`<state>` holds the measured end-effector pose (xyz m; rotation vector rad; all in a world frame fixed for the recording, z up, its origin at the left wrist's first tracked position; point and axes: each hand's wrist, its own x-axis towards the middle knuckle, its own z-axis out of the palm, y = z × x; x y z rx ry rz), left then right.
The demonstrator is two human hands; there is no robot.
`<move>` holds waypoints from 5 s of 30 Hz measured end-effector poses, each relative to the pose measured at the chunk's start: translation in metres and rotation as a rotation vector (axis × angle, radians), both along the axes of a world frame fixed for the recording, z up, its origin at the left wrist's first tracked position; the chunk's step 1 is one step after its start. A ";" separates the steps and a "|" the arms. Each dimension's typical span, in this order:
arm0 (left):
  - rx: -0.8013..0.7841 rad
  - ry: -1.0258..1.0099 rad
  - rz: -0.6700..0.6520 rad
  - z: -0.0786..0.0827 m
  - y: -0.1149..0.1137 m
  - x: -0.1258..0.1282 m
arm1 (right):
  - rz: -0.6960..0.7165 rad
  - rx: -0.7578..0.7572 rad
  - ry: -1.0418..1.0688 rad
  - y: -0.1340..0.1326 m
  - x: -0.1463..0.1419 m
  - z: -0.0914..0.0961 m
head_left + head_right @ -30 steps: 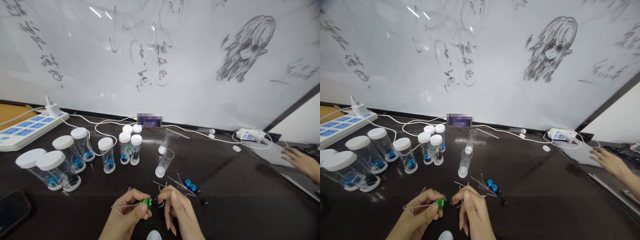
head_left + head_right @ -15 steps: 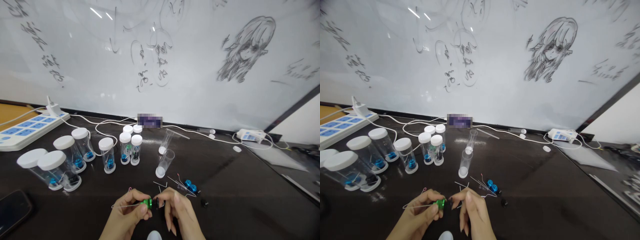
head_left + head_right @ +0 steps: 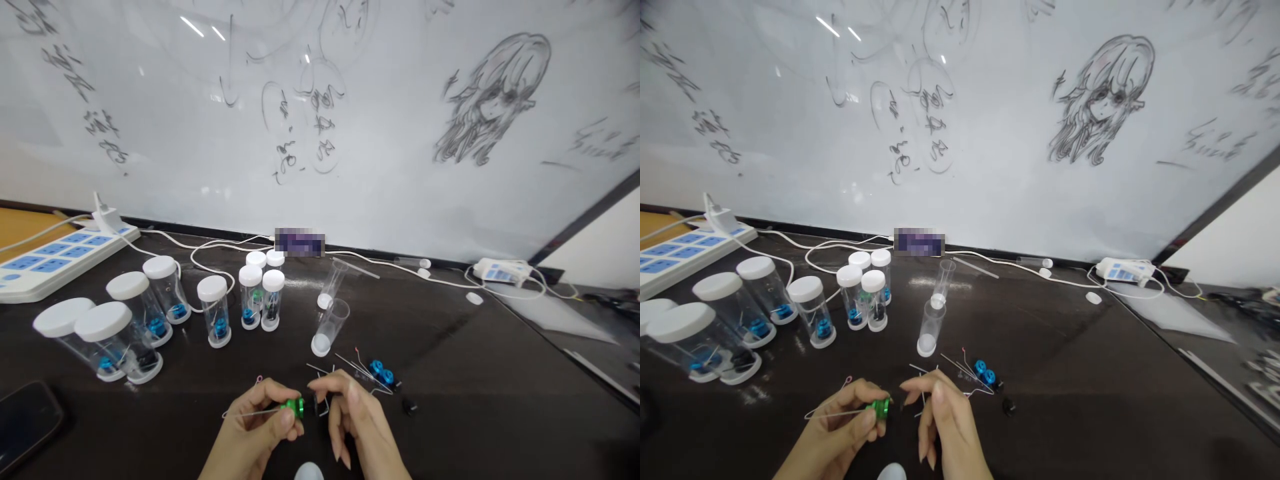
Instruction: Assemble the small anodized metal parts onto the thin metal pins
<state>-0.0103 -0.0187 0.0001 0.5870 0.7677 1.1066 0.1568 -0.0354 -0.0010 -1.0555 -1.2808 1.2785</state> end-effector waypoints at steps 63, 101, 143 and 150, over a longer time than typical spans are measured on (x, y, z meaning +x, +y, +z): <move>0.008 0.036 -0.018 0.001 -0.001 -0.001 | 0.002 0.026 -0.056 -0.001 0.001 0.001; 0.002 0.003 -0.020 0.001 -0.001 -0.001 | 0.019 0.028 -0.013 -0.001 0.001 -0.001; -0.011 0.011 -0.012 0.000 -0.001 -0.001 | 0.048 0.047 -0.015 0.000 0.004 -0.005; -0.014 -0.007 -0.035 0.001 0.000 -0.002 | 0.026 0.038 0.016 0.000 0.003 -0.005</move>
